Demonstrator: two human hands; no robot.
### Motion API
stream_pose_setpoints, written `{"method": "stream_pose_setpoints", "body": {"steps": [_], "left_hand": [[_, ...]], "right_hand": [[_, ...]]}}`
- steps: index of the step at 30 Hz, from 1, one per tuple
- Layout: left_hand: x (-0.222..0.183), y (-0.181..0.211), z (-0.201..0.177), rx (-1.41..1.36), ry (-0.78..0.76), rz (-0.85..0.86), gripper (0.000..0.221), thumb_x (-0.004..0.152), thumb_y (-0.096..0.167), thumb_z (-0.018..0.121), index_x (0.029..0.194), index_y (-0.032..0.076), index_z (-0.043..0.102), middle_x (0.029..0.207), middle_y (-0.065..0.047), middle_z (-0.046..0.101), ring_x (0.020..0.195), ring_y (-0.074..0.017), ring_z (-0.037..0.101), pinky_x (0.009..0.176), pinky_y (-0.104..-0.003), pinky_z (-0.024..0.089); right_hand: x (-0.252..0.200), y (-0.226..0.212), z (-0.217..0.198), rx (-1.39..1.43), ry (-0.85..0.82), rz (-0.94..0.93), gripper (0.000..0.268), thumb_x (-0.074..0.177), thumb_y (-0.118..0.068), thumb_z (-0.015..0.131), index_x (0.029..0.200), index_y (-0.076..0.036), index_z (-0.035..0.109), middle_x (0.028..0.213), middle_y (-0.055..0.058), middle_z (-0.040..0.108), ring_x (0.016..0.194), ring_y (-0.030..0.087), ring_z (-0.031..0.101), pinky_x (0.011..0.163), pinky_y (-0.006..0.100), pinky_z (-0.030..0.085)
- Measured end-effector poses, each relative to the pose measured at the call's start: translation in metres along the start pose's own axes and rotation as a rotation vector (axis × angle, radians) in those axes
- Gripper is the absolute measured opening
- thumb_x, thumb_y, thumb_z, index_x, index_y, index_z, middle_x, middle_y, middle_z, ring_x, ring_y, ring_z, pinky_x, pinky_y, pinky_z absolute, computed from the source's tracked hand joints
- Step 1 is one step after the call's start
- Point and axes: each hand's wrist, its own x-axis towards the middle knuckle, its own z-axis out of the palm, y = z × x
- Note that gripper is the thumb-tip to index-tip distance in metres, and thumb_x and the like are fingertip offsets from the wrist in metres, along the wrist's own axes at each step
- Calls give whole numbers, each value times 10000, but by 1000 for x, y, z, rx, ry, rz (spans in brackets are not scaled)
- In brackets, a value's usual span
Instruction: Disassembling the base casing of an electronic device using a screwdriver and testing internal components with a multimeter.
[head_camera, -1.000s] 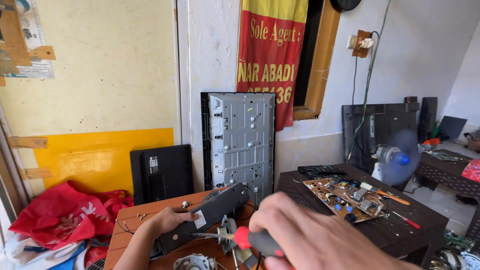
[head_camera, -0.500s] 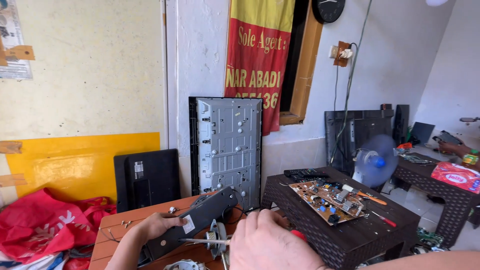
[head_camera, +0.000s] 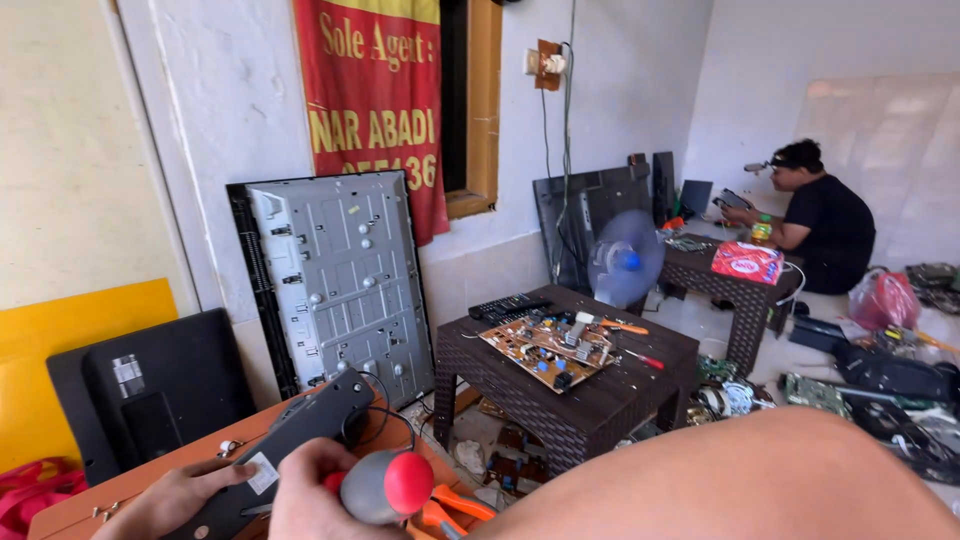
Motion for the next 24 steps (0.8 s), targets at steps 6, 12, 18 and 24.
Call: {"method": "stream_pose_setpoints", "body": {"steps": [6,12,18,24], "left_hand": [[36,-16,-3,-266,-37,-24,455,905,189,804,1250,-107,819,929,-351,762,748,-431,635,663,-473,448],[50,-16,-5,-141,-30,-37,467,899,241,819,1207,-111,831,1006,-305,771,823,-419,658,745,-452,447],[6,7,-4,6,-30,-82,531,953,330,751,1353,-16,803,1060,-275,771,805,-357,636,628,-419,449],[38,-10,-4,-64,-31,-25,527,860,331,788,1276,10,824,1097,-246,810,874,-377,729,747,-436,534]], "right_hand": [[-26,10,-32,237,-76,47,376,650,223,718,915,-40,672,858,127,669,634,322,710,755,469,572],[1,-34,-4,238,-189,-95,252,830,96,687,728,-133,658,747,-12,578,779,130,615,776,243,527],[-35,16,-34,527,-78,51,879,318,136,921,1139,-78,691,1042,124,656,776,350,679,468,460,624],[-14,-1,-19,474,-323,-178,732,264,123,926,941,-82,738,787,86,672,614,199,574,539,294,450]]}}
